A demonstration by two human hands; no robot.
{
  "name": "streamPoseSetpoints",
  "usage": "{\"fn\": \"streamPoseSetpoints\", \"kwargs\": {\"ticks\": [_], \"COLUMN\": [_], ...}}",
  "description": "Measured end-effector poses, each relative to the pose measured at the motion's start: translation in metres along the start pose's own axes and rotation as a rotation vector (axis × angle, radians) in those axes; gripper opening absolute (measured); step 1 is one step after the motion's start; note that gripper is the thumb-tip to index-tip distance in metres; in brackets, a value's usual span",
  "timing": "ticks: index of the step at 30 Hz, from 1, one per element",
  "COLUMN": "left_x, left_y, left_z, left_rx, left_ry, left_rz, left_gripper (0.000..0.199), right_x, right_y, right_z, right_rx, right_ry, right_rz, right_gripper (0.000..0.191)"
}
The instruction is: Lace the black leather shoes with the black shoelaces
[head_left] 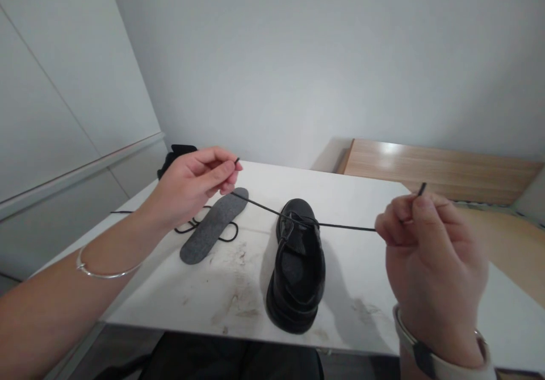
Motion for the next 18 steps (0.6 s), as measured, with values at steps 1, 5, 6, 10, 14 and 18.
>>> {"fn": "streamPoseSetpoints", "kwargs": {"ticks": [1,5,6,10,14,18], "left_x": [-0.009,-0.041,-0.046,-0.055,-0.051,-0.047], "left_y": [0.007,0.032,0.036,0.048,0.053,0.051], "left_z": [-0.001,-0.005,-0.006,-0.004,-0.001,-0.005], "left_rx": [-0.015,-0.09,-0.113,-0.123,-0.073,-0.03], "left_ry": [-0.008,-0.107,-0.151,-0.3,-0.355,-0.386], "left_rz": [-0.011,-0.083,-0.112,-0.19,-0.16,0.207], "left_gripper": [0.011,0.01,0.01,0.023,0.032,0.021], "right_x": [-0.01,-0.056,-0.066,-0.095,-0.099,-0.093], "right_y": [-0.004,-0.019,-0.023,-0.042,-0.057,-0.06], "right_z": [-0.001,-0.002,-0.003,-0.005,-0.007,-0.011], "right_rx": [0.005,0.036,0.039,-0.003,-0.086,-0.131], "right_ry": [-0.042,-0.213,-0.255,-0.366,-0.419,-0.457], "right_rz": [-0.009,-0.06,-0.071,-0.103,-0.137,-0.242], "right_gripper": [0.026,0.028,0.029,0.027,0.022,0.021]}}
Point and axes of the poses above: each hand's wrist, its own z-axis towards the middle knuckle, its own x-axis out of the palm, y = z × x, the point moved 2 cm from there along z, towards the middle knuckle, and after that the axes turned 12 degrees about -x, right-handed, at the moved point
